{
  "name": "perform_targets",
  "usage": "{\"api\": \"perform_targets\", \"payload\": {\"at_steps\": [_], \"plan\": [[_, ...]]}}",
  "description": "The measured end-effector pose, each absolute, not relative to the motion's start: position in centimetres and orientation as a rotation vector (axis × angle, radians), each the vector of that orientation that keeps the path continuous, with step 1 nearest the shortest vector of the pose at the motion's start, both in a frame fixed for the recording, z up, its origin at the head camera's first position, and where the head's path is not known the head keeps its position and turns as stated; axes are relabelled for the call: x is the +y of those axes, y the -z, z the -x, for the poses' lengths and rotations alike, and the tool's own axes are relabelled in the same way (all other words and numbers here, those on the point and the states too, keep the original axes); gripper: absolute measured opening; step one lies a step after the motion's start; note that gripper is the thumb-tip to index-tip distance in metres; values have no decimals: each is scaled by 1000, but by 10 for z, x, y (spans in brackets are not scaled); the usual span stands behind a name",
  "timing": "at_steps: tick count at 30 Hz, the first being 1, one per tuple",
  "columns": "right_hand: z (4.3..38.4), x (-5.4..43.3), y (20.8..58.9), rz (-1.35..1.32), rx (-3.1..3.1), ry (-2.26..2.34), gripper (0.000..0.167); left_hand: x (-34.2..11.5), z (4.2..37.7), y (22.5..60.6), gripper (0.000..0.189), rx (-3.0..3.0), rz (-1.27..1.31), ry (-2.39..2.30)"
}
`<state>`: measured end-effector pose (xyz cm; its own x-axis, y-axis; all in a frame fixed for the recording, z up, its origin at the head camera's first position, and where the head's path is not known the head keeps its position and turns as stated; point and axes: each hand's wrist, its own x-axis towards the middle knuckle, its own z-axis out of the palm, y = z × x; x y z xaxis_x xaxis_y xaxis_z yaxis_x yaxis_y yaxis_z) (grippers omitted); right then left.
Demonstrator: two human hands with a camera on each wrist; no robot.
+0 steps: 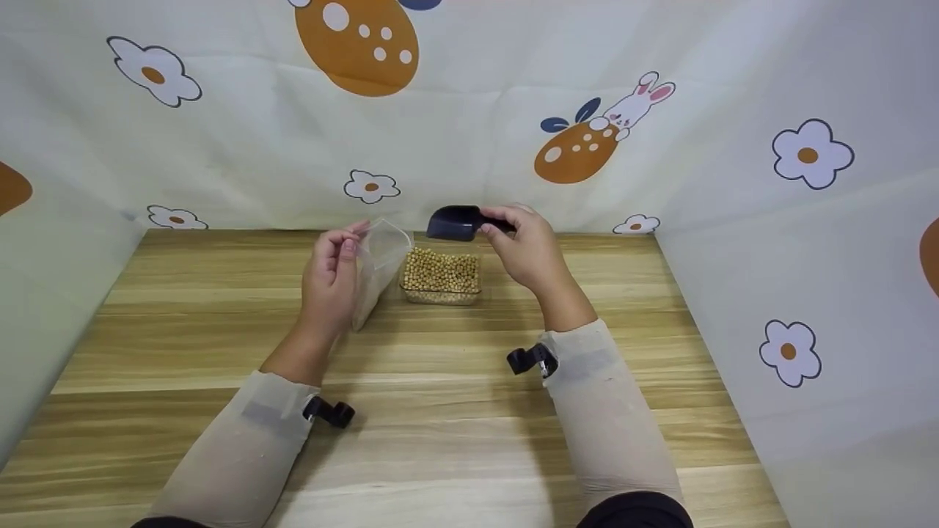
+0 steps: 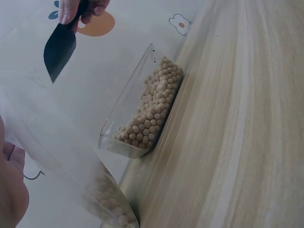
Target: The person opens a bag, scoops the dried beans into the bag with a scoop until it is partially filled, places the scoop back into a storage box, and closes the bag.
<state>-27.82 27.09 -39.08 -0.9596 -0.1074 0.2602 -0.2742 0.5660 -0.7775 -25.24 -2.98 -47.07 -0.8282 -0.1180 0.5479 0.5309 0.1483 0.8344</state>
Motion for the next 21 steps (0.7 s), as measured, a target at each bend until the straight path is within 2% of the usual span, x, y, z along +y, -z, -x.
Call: {"api": "perform_targets", "payload": {"at_steps": [21], "plan": [[289,282,425,-276,-2881,-1097,29,-30,250,470,20,-1991,374,1687]]}}
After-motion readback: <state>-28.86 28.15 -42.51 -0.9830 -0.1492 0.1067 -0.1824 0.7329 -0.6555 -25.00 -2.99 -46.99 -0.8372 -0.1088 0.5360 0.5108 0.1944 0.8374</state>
